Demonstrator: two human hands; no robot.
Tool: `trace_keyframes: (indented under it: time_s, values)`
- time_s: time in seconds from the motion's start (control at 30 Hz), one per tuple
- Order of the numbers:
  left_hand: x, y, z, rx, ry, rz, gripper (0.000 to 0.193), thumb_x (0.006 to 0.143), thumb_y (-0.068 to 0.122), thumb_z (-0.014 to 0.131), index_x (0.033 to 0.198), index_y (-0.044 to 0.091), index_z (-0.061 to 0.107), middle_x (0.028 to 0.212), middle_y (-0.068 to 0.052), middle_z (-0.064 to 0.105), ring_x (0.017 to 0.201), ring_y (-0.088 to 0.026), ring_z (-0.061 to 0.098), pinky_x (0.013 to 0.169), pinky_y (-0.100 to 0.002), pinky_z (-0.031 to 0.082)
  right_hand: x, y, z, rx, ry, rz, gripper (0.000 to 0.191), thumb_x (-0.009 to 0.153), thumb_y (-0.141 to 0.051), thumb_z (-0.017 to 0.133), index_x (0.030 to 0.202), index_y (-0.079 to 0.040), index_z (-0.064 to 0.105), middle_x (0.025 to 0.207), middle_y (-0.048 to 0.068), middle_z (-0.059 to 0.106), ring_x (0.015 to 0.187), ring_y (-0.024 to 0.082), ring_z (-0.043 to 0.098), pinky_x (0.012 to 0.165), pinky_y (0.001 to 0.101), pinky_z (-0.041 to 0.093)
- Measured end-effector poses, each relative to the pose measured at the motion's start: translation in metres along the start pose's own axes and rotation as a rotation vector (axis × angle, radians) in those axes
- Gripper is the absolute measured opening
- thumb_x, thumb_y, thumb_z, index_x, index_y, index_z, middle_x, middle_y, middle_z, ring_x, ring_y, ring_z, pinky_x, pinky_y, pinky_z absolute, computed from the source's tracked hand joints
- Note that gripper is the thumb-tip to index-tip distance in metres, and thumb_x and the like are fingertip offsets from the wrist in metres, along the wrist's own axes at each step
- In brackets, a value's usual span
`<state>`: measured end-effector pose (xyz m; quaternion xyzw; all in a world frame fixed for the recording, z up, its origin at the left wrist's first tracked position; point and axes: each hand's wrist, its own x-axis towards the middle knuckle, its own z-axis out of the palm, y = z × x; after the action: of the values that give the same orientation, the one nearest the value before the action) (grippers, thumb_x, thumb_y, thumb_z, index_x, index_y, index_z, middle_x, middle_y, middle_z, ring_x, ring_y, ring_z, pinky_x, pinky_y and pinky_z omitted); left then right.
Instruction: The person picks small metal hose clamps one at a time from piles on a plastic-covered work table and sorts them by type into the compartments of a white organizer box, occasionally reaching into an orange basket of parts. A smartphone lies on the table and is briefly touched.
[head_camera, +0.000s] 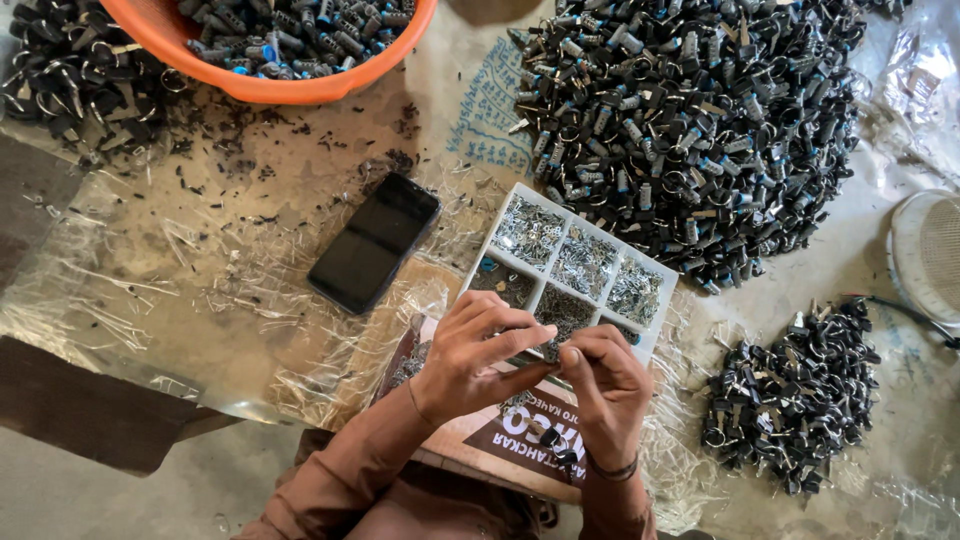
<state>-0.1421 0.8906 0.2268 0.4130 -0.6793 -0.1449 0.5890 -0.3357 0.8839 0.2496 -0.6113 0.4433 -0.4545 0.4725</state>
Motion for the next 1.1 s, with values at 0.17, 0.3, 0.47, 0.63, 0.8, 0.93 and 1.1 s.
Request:
trace_keyframes:
  time_s: [0.17, 0.3, 0.47, 0.63, 0.8, 0.93, 1.1]
  values:
    - [-0.002, -0.001, 0.002, 0.013, -0.007, 0.004, 0.041, 0.081, 0.023, 0.092, 0.117, 0.013, 0.073, 0.110, -0.001, 0.070, 0.098, -0.022, 0.063, 0.089, -0.036, 0.050, 0.002, -0.005, -0.008, -0.138, -0.029, 0.000, 0.007, 0.096, 0.000, 0.068, 0.097, 0.006, 0.072, 0.099, 0.008, 0.066, 0.079, 0.009, 0.063, 0.065, 0.0210, 0.052]
    - [-0.003, -0.003, 0.006, 0.015, -0.014, 0.010, 0.043, 0.081, 0.024, 0.092, 0.118, 0.012, 0.073, 0.110, 0.000, 0.069, 0.097, -0.020, 0.062, 0.089, -0.036, 0.050, 0.005, -0.002, -0.012, -0.134, -0.070, -0.039, 0.007, 0.094, 0.000, 0.070, 0.098, 0.005, 0.073, 0.100, 0.009, 0.067, 0.080, 0.010, 0.065, 0.066, 0.0208, 0.053]
    - [-0.003, -0.003, 0.005, 0.029, -0.020, 0.009, 0.041, 0.081, 0.023, 0.092, 0.117, 0.013, 0.074, 0.111, 0.000, 0.069, 0.098, -0.021, 0.061, 0.090, -0.037, 0.050, 0.009, -0.002, -0.015, -0.159, -0.114, -0.086, 0.008, 0.093, 0.000, 0.071, 0.099, 0.005, 0.073, 0.101, 0.010, 0.067, 0.085, 0.011, 0.063, 0.069, 0.0218, 0.052]
    - [-0.001, -0.001, 0.003, 0.036, -0.031, 0.009, 0.041, 0.082, 0.023, 0.091, 0.118, 0.014, 0.074, 0.112, 0.000, 0.069, 0.098, -0.021, 0.061, 0.091, -0.037, 0.051, 0.011, -0.009, -0.018, -0.239, -0.140, -0.130, 0.007, 0.091, 0.001, 0.073, 0.097, 0.004, 0.074, 0.099, 0.010, 0.068, 0.085, 0.012, 0.063, 0.071, 0.0242, 0.051]
    - [-0.004, -0.003, 0.004, 0.053, -0.045, 0.016, 0.040, 0.083, 0.023, 0.090, 0.118, 0.014, 0.074, 0.112, 0.000, 0.069, 0.097, -0.021, 0.061, 0.090, -0.036, 0.050, 0.014, -0.008, -0.018, -0.280, -0.133, -0.114, 0.008, 0.086, 0.002, 0.075, 0.094, 0.003, 0.075, 0.097, 0.010, 0.070, 0.083, 0.012, 0.064, 0.070, 0.0240, 0.051]
    - [-0.005, -0.007, 0.007, 0.107, -0.076, 0.062, 0.040, 0.085, 0.024, 0.089, 0.121, 0.013, 0.074, 0.113, 0.000, 0.067, 0.098, -0.020, 0.062, 0.091, -0.036, 0.049, 0.018, -0.004, -0.019, -0.277, -0.141, -0.097, 0.009, 0.082, 0.001, 0.077, 0.090, 0.001, 0.077, 0.095, 0.008, 0.072, 0.085, 0.013, 0.068, 0.072, 0.0233, 0.055]
    - [-0.004, -0.009, 0.011, 0.168, -0.107, 0.103, 0.038, 0.088, 0.022, 0.087, 0.122, 0.012, 0.073, 0.113, -0.001, 0.067, 0.099, -0.019, 0.061, 0.092, -0.036, 0.049, 0.024, -0.001, -0.023, -0.343, -0.150, 0.033, 0.011, 0.077, -0.003, 0.083, 0.087, -0.001, 0.080, 0.085, 0.006, 0.073, 0.073, 0.011, 0.069, 0.064, 0.0234, 0.055]
